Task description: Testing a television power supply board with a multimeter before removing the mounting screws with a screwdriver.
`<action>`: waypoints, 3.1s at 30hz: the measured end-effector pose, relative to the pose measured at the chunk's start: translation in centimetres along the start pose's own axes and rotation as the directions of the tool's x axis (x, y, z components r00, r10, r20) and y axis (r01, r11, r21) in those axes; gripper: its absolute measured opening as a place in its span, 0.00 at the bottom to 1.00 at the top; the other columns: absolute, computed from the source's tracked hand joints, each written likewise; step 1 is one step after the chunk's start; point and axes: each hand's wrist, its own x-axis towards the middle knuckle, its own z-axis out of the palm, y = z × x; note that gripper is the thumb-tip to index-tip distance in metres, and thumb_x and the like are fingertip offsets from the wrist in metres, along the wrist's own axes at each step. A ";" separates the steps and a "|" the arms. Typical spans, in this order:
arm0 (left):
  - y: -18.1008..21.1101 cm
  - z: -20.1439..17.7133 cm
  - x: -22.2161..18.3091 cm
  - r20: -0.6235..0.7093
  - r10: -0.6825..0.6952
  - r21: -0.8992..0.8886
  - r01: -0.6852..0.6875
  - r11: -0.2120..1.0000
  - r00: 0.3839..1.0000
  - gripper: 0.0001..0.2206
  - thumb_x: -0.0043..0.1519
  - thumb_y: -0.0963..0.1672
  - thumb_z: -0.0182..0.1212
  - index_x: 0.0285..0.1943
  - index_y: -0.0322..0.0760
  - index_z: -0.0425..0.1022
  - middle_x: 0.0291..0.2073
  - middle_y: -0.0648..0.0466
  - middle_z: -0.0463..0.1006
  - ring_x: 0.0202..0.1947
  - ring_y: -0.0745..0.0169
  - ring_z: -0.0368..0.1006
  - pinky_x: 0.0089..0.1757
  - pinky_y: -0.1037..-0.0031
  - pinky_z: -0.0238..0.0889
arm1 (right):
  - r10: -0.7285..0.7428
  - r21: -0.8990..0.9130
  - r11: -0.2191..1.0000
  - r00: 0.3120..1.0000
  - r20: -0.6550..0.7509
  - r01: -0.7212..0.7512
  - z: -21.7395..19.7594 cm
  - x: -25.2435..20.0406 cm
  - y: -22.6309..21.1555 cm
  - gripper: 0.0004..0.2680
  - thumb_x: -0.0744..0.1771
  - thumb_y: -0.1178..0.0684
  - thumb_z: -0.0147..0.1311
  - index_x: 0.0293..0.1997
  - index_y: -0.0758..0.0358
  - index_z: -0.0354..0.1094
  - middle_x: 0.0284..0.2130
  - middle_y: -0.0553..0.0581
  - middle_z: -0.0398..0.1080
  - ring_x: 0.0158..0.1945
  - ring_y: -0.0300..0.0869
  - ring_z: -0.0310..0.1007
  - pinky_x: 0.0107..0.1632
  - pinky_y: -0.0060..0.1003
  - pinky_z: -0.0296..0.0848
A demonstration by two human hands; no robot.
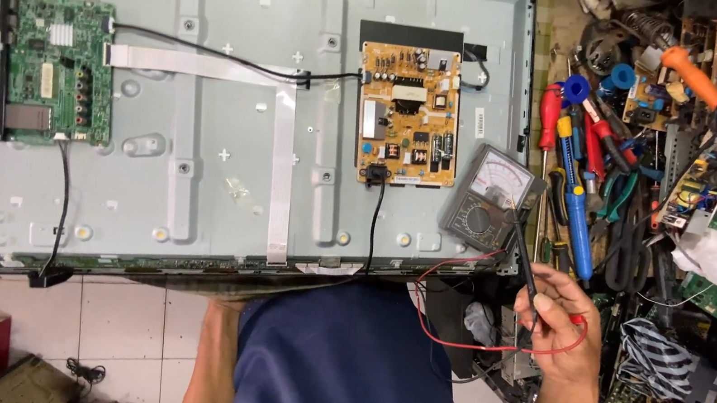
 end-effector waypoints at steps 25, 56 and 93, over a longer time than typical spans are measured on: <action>-1.2 -3.5 -0.4 0.009 0.057 0.150 -0.058 0.987 0.998 0.06 0.62 0.42 0.60 0.39 0.41 0.83 0.24 0.49 0.78 0.24 0.56 0.73 0.36 0.67 0.68 | -0.088 0.084 0.993 0.993 0.076 0.082 -0.3 1.4 3.3 0.16 0.65 0.60 0.53 0.60 0.74 0.66 0.23 0.72 0.70 0.18 0.37 0.59 0.20 0.21 0.59; -3.6 -8.0 0.9 0.149 0.338 0.845 -0.297 0.444 0.929 0.11 0.62 0.44 0.59 0.51 0.47 0.83 0.49 0.47 0.83 0.54 0.38 0.76 0.52 0.49 0.71 | -0.189 0.262 0.948 0.982 0.019 0.178 -2.7 2.2 4.5 0.19 0.62 0.61 0.54 0.61 0.70 0.65 0.30 0.71 0.71 0.25 0.41 0.65 0.24 0.26 0.64; 22.5 19.1 -22.9 0.950 -0.025 0.291 -0.856 0.427 0.311 0.10 0.66 0.49 0.57 0.48 0.43 0.80 0.40 0.59 0.86 0.34 0.63 0.79 0.37 0.71 0.67 | 0.416 0.560 0.815 0.826 -0.381 -0.152 -10.6 -12.3 24.4 0.13 0.60 0.61 0.61 0.45 0.51 0.69 0.35 0.50 0.72 0.37 0.40 0.68 0.43 0.35 0.65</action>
